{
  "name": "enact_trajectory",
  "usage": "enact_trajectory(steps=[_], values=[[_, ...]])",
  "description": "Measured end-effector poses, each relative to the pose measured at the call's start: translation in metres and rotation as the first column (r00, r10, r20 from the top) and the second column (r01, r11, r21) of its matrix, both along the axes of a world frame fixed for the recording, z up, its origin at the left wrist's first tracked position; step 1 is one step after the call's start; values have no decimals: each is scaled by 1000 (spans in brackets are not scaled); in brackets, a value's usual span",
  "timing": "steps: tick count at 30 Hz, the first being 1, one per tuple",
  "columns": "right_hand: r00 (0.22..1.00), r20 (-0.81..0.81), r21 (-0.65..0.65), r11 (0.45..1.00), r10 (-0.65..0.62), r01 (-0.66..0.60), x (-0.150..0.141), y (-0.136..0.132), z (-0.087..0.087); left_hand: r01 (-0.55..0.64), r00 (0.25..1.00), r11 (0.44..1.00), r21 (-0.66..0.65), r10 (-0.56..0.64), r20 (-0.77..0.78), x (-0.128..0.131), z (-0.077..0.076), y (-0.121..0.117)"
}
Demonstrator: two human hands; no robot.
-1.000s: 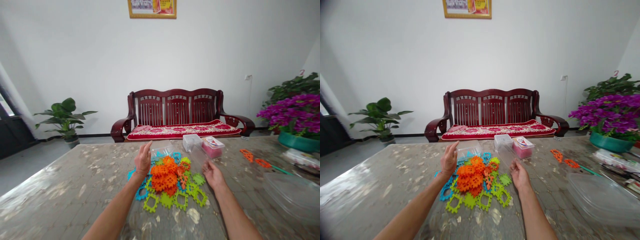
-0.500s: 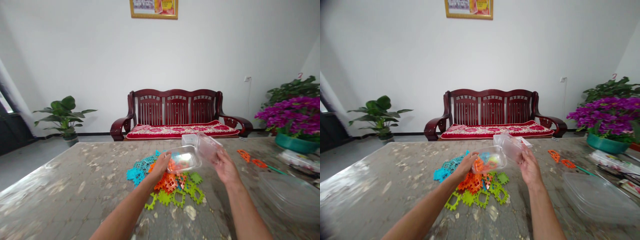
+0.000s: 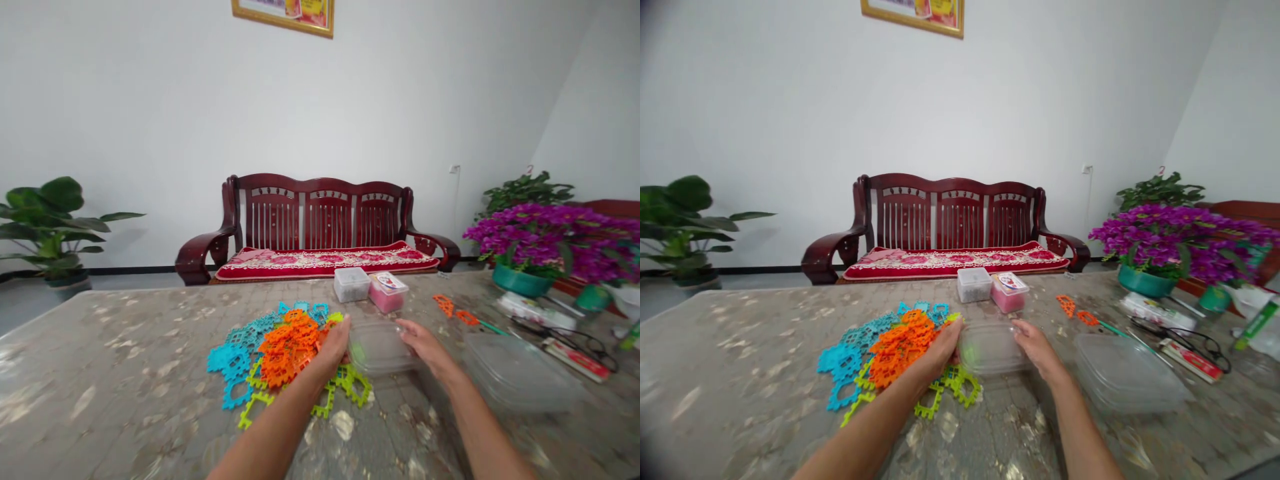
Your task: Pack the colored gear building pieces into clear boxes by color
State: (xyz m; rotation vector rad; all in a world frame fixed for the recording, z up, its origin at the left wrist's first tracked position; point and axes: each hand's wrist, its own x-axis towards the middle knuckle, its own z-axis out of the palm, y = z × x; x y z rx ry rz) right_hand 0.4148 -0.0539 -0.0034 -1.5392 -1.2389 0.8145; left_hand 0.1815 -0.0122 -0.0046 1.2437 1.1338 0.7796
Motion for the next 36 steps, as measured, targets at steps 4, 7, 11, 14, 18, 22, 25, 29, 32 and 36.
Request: enact_trajectory(steps=[4, 7, 11, 14, 18, 22, 25, 29, 32, 36], values=[[999, 35, 54, 998, -19, 17, -7, 5, -17, -12, 969, 989, 149, 49, -243, 0, 3, 3], [998, 65, 74, 997, -28, 23, -8, 9, -25, 12, 920, 979, 206, 70, -386, 0, 4, 5], [991, 124, 75, 997, -39, 29, -6, 16, -31, 65, 864, 968, 242, 67, -500, 0, 3, 7], [984, 173, 73, 997, -42, 30, -7, 21, -36, 96, 835, 962, 257, 63, -547, 0, 3, 7], [976, 217, 73, 997, -29, 13, -7, 23, -41, 121, 812, 955, 270, 61, -581, 0, 4, 7], [972, 236, 66, 998, 0, -16, -7, 23, -43, 140, 802, 955, 262, 46, -596, -1, 3, 8], [971, 240, 61, 997, 25, -41, -7, 23, -40, 148, 797, 957, 249, 33, -602, 0, 2, 10], [965, 259, 67, 996, 41, -60, -10, 23, -34, 149, 810, 960, 238, 20, -586, 0, 2, 12], [955, 296, 85, 996, 12, -38, -14, 17, -26, 131, 835, 964, 230, 18, -550, 0, 4, 14], [914, 395, 195, 981, -90, 12, -26, -14, -3, 80, 892, 969, 235, 36, -451, -1, 3, 16]])
